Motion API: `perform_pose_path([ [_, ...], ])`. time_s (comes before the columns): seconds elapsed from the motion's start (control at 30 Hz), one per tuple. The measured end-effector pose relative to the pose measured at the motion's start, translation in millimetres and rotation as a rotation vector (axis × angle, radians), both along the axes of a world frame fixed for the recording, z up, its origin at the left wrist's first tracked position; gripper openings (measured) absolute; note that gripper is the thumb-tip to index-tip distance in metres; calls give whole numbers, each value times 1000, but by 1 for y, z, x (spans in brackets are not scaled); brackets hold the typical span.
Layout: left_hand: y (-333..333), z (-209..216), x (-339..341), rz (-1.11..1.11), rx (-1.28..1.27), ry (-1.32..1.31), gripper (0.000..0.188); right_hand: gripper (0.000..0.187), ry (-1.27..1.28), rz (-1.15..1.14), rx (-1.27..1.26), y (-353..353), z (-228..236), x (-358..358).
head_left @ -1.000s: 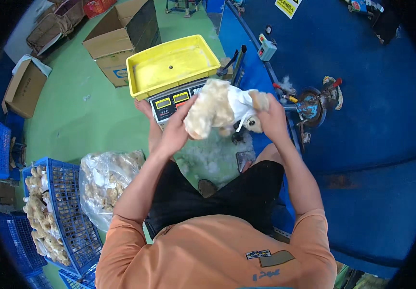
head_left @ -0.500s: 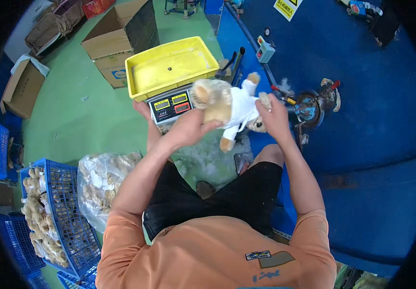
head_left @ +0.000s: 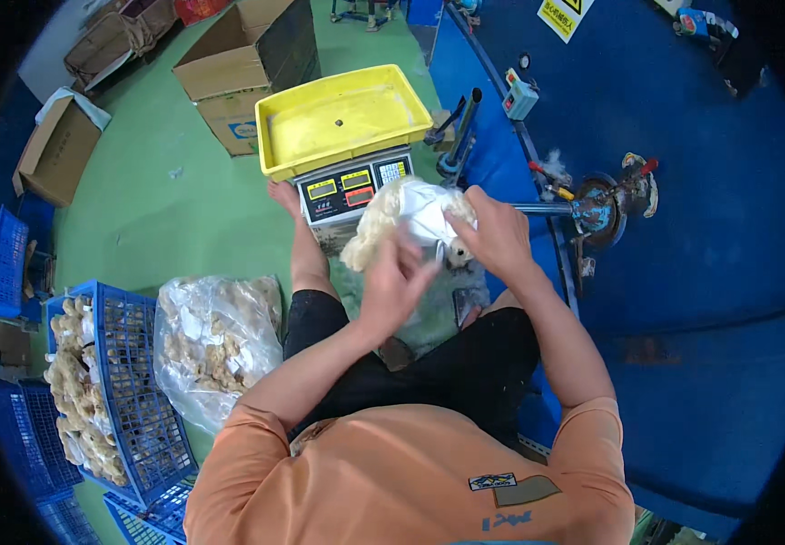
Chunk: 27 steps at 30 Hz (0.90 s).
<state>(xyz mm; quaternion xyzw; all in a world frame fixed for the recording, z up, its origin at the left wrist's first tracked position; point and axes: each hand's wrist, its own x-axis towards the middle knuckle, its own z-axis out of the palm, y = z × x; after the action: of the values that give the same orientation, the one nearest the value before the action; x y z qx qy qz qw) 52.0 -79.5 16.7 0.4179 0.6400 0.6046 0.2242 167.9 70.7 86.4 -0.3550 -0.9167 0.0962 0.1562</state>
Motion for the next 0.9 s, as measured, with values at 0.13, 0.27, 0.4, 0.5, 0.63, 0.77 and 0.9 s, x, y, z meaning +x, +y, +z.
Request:
perform_pose_path([
  [0.13, 39, -12, -40, 30, -118, -287, 40, 25, 34, 123, 115, -11, -8, -8],
  [0.27, 51, -25, -12, -165, 71, -816, 35, 22, 100, 132, 58, 3, -14, 11],
  [0.4, 46, -24, -10, -181, 180, -928, 29, 22, 105, 101, 50, 0, -11, 9],
  [0.5, 40, -19, -8, -121, 221, -863, 26, 22, 89, 74, 59, -2, -9, 7],
  [0.63, 45, -11, 12, -88, 259, -1066, 35, 19, 63, 69, 38, 6, -10, 12],
  [0.77, 43, -20, -1, -77, 249, -1107, 37, 20, 99, 70, 40, 4, -11, 12],
  [0.9, 41, -22, 5, -100, 296, -1183, 35, 21, 121, 43, 42, 7, -14, 13],
])
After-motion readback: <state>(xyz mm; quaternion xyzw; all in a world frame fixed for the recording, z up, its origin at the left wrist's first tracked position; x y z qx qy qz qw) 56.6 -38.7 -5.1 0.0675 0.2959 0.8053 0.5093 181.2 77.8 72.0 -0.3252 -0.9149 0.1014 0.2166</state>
